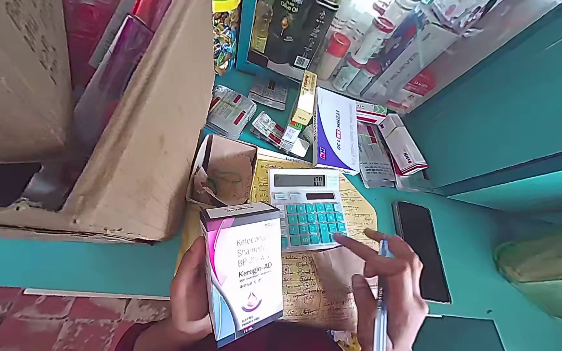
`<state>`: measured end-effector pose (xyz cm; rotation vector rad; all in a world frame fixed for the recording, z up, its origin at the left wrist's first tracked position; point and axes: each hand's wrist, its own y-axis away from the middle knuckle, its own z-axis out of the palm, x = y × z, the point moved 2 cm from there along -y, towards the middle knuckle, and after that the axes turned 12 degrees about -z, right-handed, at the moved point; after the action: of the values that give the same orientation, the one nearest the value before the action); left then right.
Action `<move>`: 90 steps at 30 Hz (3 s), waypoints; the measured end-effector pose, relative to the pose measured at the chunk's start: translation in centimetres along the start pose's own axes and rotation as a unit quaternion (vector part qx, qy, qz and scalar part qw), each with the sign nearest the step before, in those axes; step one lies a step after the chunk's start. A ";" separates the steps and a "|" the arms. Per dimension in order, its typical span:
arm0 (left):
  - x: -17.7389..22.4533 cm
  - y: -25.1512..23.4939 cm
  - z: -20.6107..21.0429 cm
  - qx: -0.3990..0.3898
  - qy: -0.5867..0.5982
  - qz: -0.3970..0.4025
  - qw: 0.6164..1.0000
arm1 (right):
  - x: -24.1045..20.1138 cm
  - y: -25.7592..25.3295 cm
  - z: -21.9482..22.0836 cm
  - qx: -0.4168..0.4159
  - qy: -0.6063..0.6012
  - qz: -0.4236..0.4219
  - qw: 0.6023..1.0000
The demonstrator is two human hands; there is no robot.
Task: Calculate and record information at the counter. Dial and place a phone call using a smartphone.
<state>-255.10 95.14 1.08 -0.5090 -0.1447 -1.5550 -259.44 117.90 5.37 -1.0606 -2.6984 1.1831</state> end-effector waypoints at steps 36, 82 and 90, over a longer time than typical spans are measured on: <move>0.3 0.8 0.9 0.229 -0.588 0.126 0.765 | 2.9 3.6 -3.0 0.050 -0.332 0.136 0.932; -9.8 0.5 3.2 -0.149 -0.885 0.156 0.412 | 2.5 4.8 -0.9 0.014 -0.192 0.270 0.943; -9.6 0.4 2.9 -0.145 -0.879 0.162 0.424 | 2.4 4.7 -0.6 0.039 -0.164 0.285 0.944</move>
<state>-254.33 105.07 -0.36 -2.1499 -1.2922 0.0182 -258.35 121.98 2.13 -1.8666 -2.6044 1.6573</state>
